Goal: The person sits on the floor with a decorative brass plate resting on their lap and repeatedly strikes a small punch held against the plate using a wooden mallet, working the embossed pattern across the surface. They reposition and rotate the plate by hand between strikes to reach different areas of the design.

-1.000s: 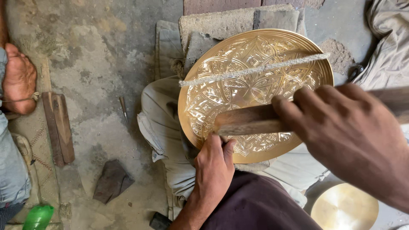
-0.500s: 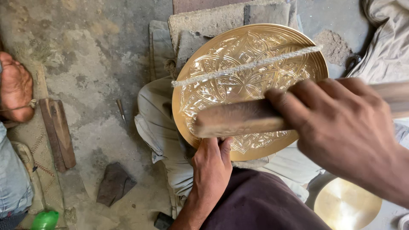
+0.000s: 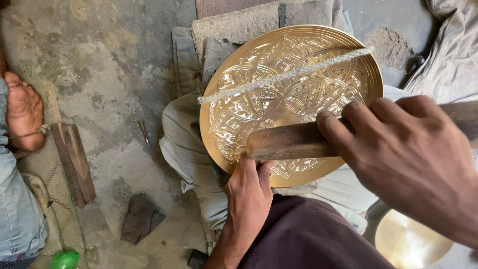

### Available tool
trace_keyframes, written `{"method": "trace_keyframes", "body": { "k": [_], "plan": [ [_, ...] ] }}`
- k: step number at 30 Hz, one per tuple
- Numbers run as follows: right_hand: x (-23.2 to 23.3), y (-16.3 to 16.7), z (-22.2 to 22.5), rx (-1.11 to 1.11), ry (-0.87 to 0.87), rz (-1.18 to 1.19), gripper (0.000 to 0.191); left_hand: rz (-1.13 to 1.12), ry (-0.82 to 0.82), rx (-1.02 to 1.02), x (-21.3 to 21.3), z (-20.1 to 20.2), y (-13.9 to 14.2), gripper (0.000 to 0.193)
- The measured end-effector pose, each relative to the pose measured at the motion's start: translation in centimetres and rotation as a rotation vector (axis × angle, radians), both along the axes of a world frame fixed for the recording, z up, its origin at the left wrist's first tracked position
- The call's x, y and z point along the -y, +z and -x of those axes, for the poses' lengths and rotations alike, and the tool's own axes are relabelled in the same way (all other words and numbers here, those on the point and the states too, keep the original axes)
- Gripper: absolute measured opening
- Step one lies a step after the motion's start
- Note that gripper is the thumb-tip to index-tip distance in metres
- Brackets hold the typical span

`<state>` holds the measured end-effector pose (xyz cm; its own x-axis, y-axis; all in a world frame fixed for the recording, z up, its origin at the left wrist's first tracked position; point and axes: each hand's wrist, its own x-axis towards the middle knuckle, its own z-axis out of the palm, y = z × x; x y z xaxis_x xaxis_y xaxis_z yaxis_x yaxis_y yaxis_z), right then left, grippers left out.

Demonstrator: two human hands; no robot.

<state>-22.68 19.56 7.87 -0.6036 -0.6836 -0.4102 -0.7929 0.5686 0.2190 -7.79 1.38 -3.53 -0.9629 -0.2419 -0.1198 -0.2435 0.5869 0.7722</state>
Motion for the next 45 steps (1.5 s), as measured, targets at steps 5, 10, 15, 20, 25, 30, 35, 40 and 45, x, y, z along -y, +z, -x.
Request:
{"method": "trace_keyframes", "body": {
  "k": [5,10,15,20,25,30,35,40,45],
  "plan": [
    [-0.3,0.4,-0.6,0.079,-0.053,-0.053,0.048,-0.043,0.013,0.077,-0.1,-0.5,0.5,0.024],
    [-2.2,0.1,-1.3,0.045,-0.205,0.358,0.036,-0.150,0.201,-0.116,0.9,-1.3,2.2,0.018],
    [-3.1,-1.1,-2.1,0.046,-0.322,0.338,0.048,-0.288,0.203,-0.013,1.2,-1.6,2.1,0.026],
    [-3.5,-2.3,-2.9,-0.079,-0.027,0.050,0.071,-0.210,0.183,0.018,0.5,-2.2,-0.2,0.022],
    [-3.9,-3.4,-2.4,-0.064,-0.023,-0.062,0.068,-0.027,0.114,-0.045,0.0,-3.0,-1.7,0.031],
    [0.4,0.1,-1.3,0.429,-0.563,0.504,0.063,-0.002,0.123,-0.016,-0.4,-3.3,-2.1,0.029],
    [4.3,2.9,0.1,-0.004,-0.056,0.284,0.047,0.022,0.140,-0.007,-0.2,-3.6,-2.1,0.032],
    [2.0,0.4,-0.7,0.179,-0.315,0.365,0.056,-0.006,0.150,-0.020,0.0,-3.7,-1.9,0.027],
    [1.9,0.0,-0.8,0.227,-0.302,0.401,0.042,-0.010,0.137,-0.074,0.0,-3.6,-1.5,0.030]
  ]
}}
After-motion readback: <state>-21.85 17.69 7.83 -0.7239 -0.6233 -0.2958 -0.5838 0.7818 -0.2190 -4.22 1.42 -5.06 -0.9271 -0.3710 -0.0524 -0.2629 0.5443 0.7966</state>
